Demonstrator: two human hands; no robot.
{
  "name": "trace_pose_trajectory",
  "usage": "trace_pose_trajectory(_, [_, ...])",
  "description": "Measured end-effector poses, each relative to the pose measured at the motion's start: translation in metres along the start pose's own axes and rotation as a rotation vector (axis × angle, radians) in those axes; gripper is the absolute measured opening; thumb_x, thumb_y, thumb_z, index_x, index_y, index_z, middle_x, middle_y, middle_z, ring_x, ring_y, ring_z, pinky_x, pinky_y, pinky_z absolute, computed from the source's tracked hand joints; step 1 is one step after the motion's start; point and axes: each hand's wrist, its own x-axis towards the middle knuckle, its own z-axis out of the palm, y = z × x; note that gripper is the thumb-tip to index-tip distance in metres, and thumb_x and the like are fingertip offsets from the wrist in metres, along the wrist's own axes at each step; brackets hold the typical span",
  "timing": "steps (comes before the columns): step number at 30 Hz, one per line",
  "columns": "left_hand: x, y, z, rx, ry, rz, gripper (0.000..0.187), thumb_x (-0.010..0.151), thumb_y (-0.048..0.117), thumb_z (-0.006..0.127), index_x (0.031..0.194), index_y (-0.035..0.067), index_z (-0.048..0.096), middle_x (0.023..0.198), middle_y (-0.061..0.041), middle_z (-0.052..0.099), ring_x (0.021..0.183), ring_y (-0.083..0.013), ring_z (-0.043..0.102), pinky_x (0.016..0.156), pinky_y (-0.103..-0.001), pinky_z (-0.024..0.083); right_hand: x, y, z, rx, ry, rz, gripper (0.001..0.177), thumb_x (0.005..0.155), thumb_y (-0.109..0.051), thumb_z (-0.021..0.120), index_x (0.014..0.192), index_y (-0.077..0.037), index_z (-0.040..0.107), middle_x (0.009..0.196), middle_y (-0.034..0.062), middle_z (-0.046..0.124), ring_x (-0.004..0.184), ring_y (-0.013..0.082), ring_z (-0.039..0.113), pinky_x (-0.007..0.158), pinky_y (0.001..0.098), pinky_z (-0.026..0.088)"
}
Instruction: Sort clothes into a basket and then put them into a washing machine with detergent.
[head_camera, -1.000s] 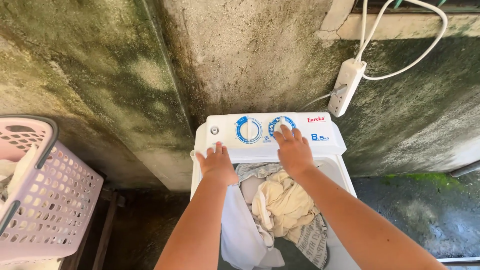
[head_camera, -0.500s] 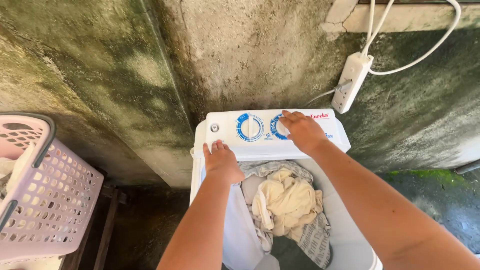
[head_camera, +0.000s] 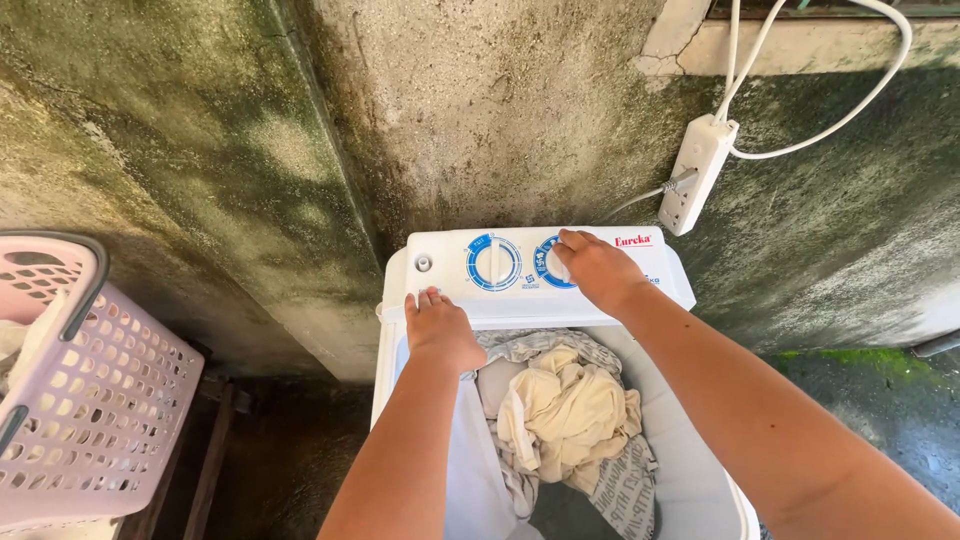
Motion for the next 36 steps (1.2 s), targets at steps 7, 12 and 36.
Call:
trace_pose_trajectory(7, [-0.006,0.002,-0.009,-0.009,-0.028,-0.005,0.086,0.081,0.040,0.069,0.153,0.001,0.041,0.168,-0.018,0.024,0.159,-0.0320,0.011,0.127,-0.046,0.004,0.002,-0.012,-0.016,-0.028,-0.047,0.055,0.042,0.085,-0.011,0.073,0.126,-0.004,0.063,0.133,0.0112,0.056,0.128,0.0281,0.054,0.103,0.0364,0.050])
trace_pose_trajectory(12, [-0.004,0.002,-0.007,-0.020,-0.021,-0.011,0.086,0.080,0.039,0.070,0.152,0.001,0.044,0.167,-0.018,0.025,0.159,-0.0314,0.012,0.128,-0.045,0.005,0.003,-0.012,-0.013,-0.048,-0.003,0.056,0.036,0.083,-0.018,0.077,0.115,-0.004,0.066,0.123,0.0095,0.058,0.122,0.0274,0.057,0.102,0.0368,0.051])
trace_pose_trajectory(36, [-0.001,-0.001,-0.002,-0.068,0.011,-0.002,0.094,0.080,0.044,0.073,0.154,-0.002,0.038,0.167,-0.022,0.020,0.157,-0.0330,0.013,0.126,-0.043,0.005,0.017,-0.044,-0.033,-0.077,-0.232,0.108,0.046,0.090,0.003,0.065,0.135,-0.004,0.058,0.149,0.0116,0.048,0.138,0.0257,0.054,0.107,0.0324,0.053])
